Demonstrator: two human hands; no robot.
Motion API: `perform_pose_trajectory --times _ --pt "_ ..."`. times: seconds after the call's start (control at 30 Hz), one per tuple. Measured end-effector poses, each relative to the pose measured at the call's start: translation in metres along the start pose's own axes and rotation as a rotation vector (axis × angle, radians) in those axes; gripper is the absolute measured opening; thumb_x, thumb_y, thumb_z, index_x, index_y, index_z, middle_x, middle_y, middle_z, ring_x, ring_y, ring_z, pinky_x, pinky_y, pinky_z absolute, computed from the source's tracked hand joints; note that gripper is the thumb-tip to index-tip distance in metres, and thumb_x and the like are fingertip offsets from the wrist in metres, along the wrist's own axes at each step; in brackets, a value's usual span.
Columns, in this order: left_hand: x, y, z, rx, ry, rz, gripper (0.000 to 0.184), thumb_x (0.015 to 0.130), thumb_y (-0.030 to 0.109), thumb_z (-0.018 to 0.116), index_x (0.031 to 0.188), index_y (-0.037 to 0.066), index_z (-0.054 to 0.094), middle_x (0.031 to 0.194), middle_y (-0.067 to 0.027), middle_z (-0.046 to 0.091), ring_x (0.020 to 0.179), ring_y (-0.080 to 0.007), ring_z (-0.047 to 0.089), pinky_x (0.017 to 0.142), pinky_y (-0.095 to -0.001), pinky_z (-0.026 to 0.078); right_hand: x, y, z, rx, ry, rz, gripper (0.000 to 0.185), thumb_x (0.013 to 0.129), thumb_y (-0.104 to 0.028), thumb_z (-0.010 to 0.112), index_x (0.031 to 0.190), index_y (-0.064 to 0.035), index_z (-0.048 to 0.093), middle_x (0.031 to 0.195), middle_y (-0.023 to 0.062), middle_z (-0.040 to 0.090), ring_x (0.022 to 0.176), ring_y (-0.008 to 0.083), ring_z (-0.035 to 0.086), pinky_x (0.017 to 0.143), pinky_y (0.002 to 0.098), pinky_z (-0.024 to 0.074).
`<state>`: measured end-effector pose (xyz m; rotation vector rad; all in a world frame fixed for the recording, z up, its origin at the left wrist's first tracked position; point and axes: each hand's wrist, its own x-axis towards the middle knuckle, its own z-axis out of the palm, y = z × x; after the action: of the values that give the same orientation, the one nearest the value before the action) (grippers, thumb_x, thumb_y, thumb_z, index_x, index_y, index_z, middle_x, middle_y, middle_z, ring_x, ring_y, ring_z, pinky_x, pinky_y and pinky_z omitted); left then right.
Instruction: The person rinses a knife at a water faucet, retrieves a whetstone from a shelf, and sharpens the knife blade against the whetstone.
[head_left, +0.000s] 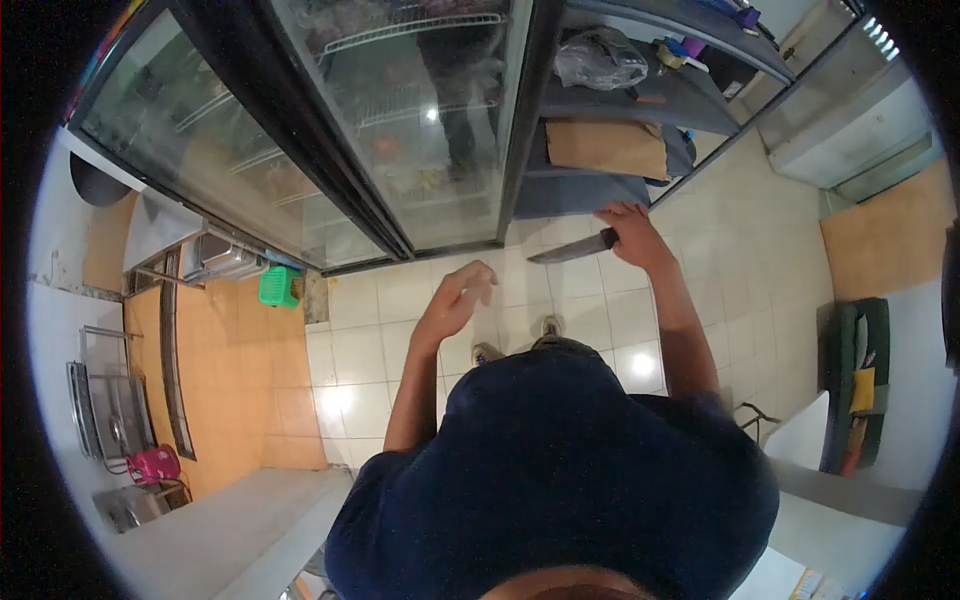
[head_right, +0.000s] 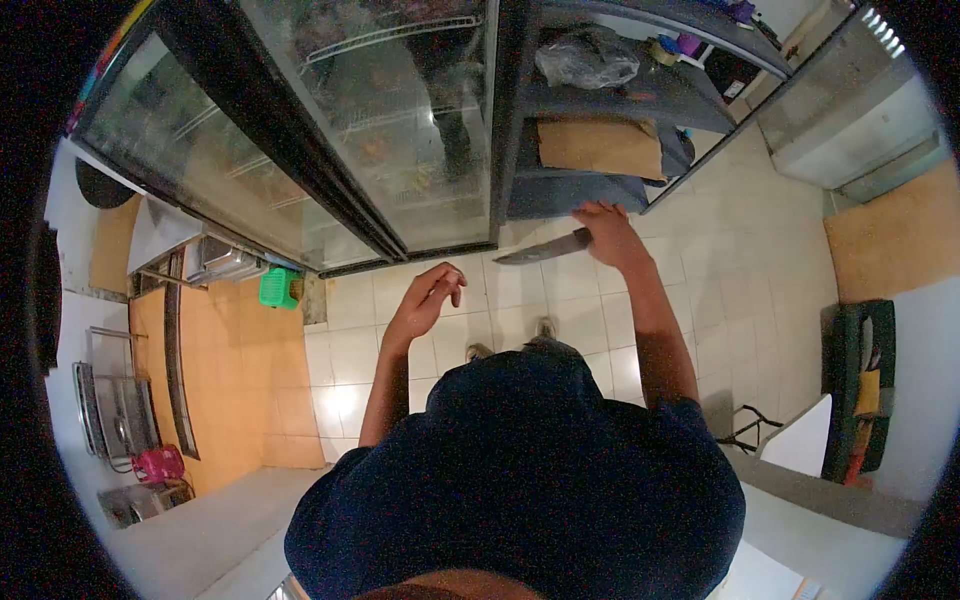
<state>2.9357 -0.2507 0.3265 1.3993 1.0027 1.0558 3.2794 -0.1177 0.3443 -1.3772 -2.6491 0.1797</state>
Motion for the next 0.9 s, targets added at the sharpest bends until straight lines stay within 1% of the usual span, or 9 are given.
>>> perform_pose_trajectory --times 0.13,0.17,0.37,0.5,0.57,0.67,0.77,0.87,0.9 --pt "0.014 -0.032 -0.010 0.025 0.103 -0.062 0.019 0.100 0.013 0.045 0.096 0.000 0.058 0.073 -0.0053 0.055 0.071 -0.0136 0.055 0.067 -0.0283 0.044 0.037 0.057 -0.005 -0.076 0.037 -0.046 0.060 0.069 0.007 0.064 0.126 -0.0081 0.062 0.128 0.0056 0.053 0.126 0.0262 0.042 0.109 0.0424 0.0271" --pt "0.021 -0.038 -0.009 0.051 0.117 -0.080 0.019 0.099 0.012 0.045 0.096 0.000 0.058 0.074 -0.0055 0.056 0.070 -0.0136 0.055 0.067 -0.0290 0.045 0.048 0.071 -0.010 -0.023 -0.078 0.026 0.060 0.067 0.007 0.068 0.125 -0.0075 0.063 0.134 0.0055 0.050 0.130 0.0270 0.039 0.113 0.0416 0.0240" --pt "0.089 -0.062 0.013 0.094 0.100 -0.141 0.019 0.101 0.015 0.046 0.096 0.001 0.058 0.073 -0.0052 0.057 0.072 -0.0130 0.056 0.069 -0.0289 0.047 0.099 0.164 -0.009 -0.018 -0.070 0.023 0.045 0.068 0.006 0.070 0.112 -0.0035 0.069 0.140 0.0060 0.045 0.133 0.0291 0.037 0.113 0.0408 0.0307" --pt "0.149 -0.063 0.043 0.126 0.149 -0.152 0.018 0.101 0.017 0.048 0.098 0.001 0.057 0.075 -0.0049 0.058 0.073 -0.0128 0.056 0.070 -0.0293 0.048 0.142 0.240 0.007 -0.002 -0.004 -0.036 0.030 0.064 0.004 0.071 0.093 -0.0014 0.070 0.127 0.0108 0.053 0.123 0.0307 0.047 0.106 0.0433 0.0372" --pt "0.176 -0.079 0.055 0.130 0.127 -0.030 0.017 0.101 0.016 0.049 0.098 0.001 0.058 0.076 -0.0049 0.059 0.073 -0.0132 0.057 0.070 -0.0296 0.048 0.166 0.278 0.015 0.012 -0.027 0.011 0.025 0.065 0.001 0.072 0.090 -0.0017 0.070 0.127 0.0117 0.054 0.123 0.0315 0.049 0.105 0.0435 0.0385" --pt "0.200 -0.093 0.071 0.137 0.087 -0.027 0.014 0.100 0.012 0.049 0.099 0.001 0.057 0.080 -0.0056 0.060 0.076 -0.0144 0.059 0.072 -0.0301 0.049 0.196 0.316 0.006 -0.129 -0.028 0.014 0.029 0.067 -0.005 0.077 0.096 -0.0080 0.074 0.130 0.0093 0.055 0.130 0.0302 0.043 0.109 0.0436 0.0376" --pt "0.220 -0.084 0.088 0.143 0.102 -0.097 0.014 0.099 0.011 0.048 0.102 0.000 0.057 0.082 -0.0069 0.061 0.078 -0.0151 0.060 0.074 -0.0306 0.049 0.227 0.359 0.002 -0.255 -0.026 -0.082 0.030 0.069 -0.009 0.076 0.099 -0.0068 0.073 0.128 0.0143 0.057 0.126 0.0322 0.049 0.107 0.0445 0.0399" --pt "0.228 -0.080 0.102 0.137 0.134 -0.178 0.015 0.098 0.008 0.047 0.104 -0.001 0.058 0.084 -0.0084 0.061 0.080 -0.0163 0.061 0.076 -0.0318 0.050 0.266 0.412 0.032 -0.250 -0.120 0.015 0.018 0.068 -0.005 0.071 0.085 -0.0064 0.074 0.125 0.0159 0.059 0.117 0.0323 0.055 0.100 0.0518 0.0396" --pt "0.231 -0.078 0.105 0.155 0.120 -0.210 0.016 0.097 0.007 0.047 0.105 -0.001 0.058 0.084 -0.0087 0.061 0.081 -0.0169 0.061 0.076 -0.0323 0.050 0.273 0.417 0.033 -0.254 -0.156 0.043 0.021 0.068 -0.006 0.071 0.088 -0.0064 0.074 0.123 0.0165 0.060 0.115 0.0328 0.056 0.101 0.0511 0.0399"
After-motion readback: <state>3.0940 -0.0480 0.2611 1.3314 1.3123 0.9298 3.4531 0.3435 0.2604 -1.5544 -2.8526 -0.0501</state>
